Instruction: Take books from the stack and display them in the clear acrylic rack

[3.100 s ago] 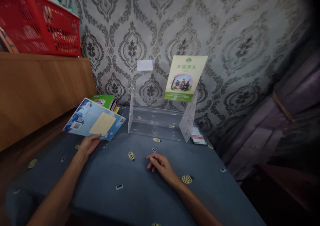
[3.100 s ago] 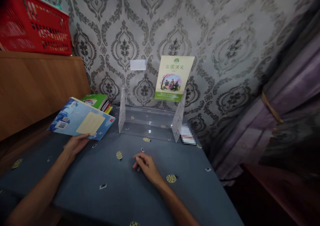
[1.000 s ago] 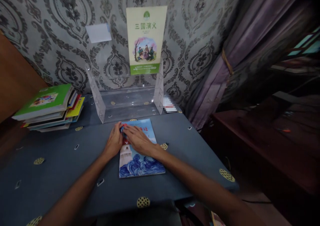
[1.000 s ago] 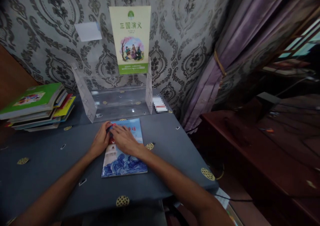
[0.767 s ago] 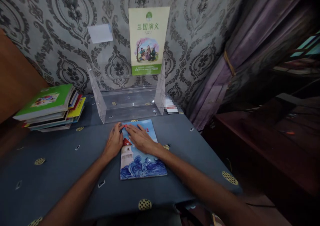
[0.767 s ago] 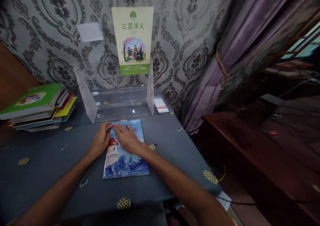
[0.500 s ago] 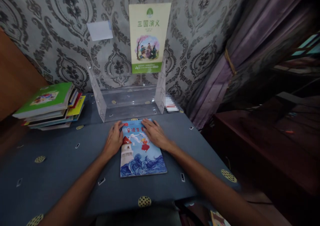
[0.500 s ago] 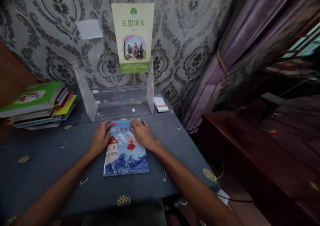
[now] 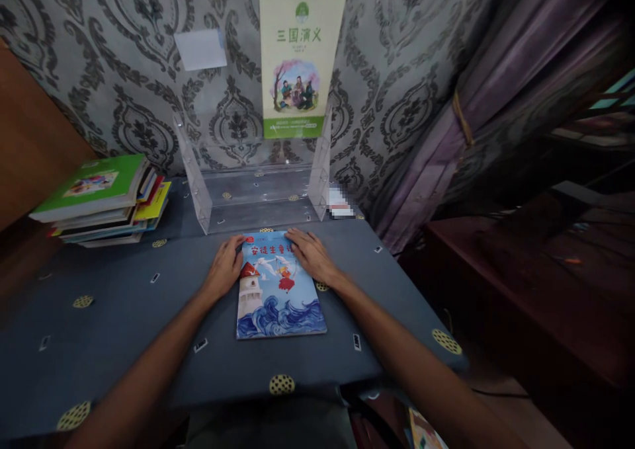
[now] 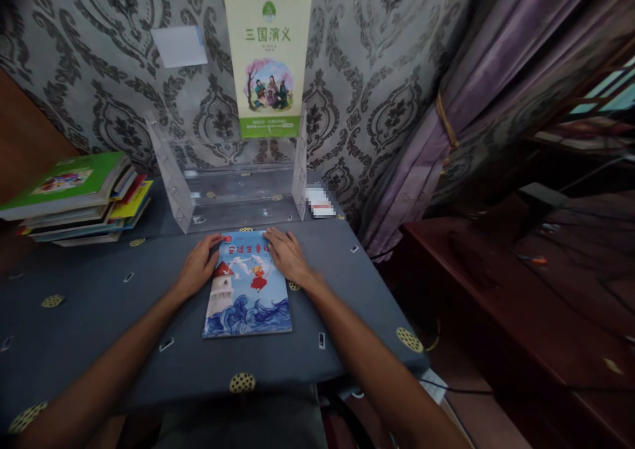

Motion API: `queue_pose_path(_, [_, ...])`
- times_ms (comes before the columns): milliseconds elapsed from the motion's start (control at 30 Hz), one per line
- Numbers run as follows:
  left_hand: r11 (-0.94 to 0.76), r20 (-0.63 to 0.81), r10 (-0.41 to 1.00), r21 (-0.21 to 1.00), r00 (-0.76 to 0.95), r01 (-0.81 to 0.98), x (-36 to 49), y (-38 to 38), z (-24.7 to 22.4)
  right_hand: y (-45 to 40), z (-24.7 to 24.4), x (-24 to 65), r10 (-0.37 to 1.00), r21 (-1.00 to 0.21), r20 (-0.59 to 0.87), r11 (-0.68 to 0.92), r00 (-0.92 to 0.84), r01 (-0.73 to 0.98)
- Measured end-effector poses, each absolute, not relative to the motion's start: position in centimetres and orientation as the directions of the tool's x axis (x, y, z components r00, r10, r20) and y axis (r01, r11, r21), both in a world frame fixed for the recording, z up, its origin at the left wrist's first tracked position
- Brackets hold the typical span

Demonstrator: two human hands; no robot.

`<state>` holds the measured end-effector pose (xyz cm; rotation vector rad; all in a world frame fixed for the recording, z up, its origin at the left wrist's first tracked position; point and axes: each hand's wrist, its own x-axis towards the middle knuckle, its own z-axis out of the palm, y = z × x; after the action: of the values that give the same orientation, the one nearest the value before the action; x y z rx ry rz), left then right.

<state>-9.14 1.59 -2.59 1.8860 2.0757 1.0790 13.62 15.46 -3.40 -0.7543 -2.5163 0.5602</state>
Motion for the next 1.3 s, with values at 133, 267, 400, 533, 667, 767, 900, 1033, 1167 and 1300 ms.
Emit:
queue_pose_path(133, [-0.049, 0.387, 0.91, 0.456, -0.148, 0.888, -9.0, 1.6, -2.8, 16.5, -3.6, 13.8, 0.627, -0.612, 0.319, 0.709, -0.711, 0.351])
queue_pose_path(267, [-0.156, 0.373, 0.927, 0.259, 0.05, 0.953, -8.1, 2.0, -2.3, 18.0, -3.7, 14.0, 0.652, -0.732, 0.331, 0.634, -0.682, 0.25])
queue_pose_path(400, [-0.339, 0.296, 0.918, 0.235, 0.265, 0.911, -6.0, 3.2, -1.5, 18.8, -3.7, 14.0, 0.65, -0.77, 0.351, 0.61, -0.675, 0.187])
queue_pose_path(533, [-0.422, 0.24, 0.901, 0.298, 0.361, 0.856, -3.7, 4.1, -1.1, 18.8, -3.7, 13.9, 0.638, -0.777, 0.357, 0.609, -0.683, 0.162])
queue_pose_path(667, [-0.517, 0.192, 0.856, 0.35, 0.48, 0.781, -2.1, 3.2, -0.3, 18.5, -3.6, 14.0, 0.633, -0.78, 0.356, 0.606, -0.688, 0.154])
queue_pose_path(767, [-0.604, 0.147, 0.785, 0.398, 0.602, 0.69, -1.0, 1.3, 0.8, 18.4, -3.4, 14.1, 0.641, -0.783, 0.351, 0.601, -0.683, 0.162])
queue_pose_path(900, [-0.664, 0.076, 0.674, 0.497, 0.735, 0.558, 0.3, -1.3, 2.3, 18.1, -3.0, 14.1, 0.652, -0.774, 0.333, 0.601, -0.681, 0.197])
queue_pose_path(1033, [-0.625, 0.097, 0.69, 0.58, 0.718, 0.522, 0.7, -2.1, 2.3, 17.4, -2.6, 14.0, 0.648, -0.736, 0.328, 0.632, -0.688, 0.245])
queue_pose_path(1167, [-0.509, 0.204, 0.842, 0.61, 0.5, 0.608, -2.1, -0.1, 0.7, 16.5, -2.4, 13.8, 0.645, -0.637, 0.317, 0.688, -0.695, 0.348])
queue_pose_path(1300, [-0.268, 0.366, 0.928, 0.532, 0.067, 0.803, -7.4, 2.9, -1.3, 15.3, -1.4, 13.5, 0.626, -0.469, 0.276, 0.75, -0.73, 0.466])
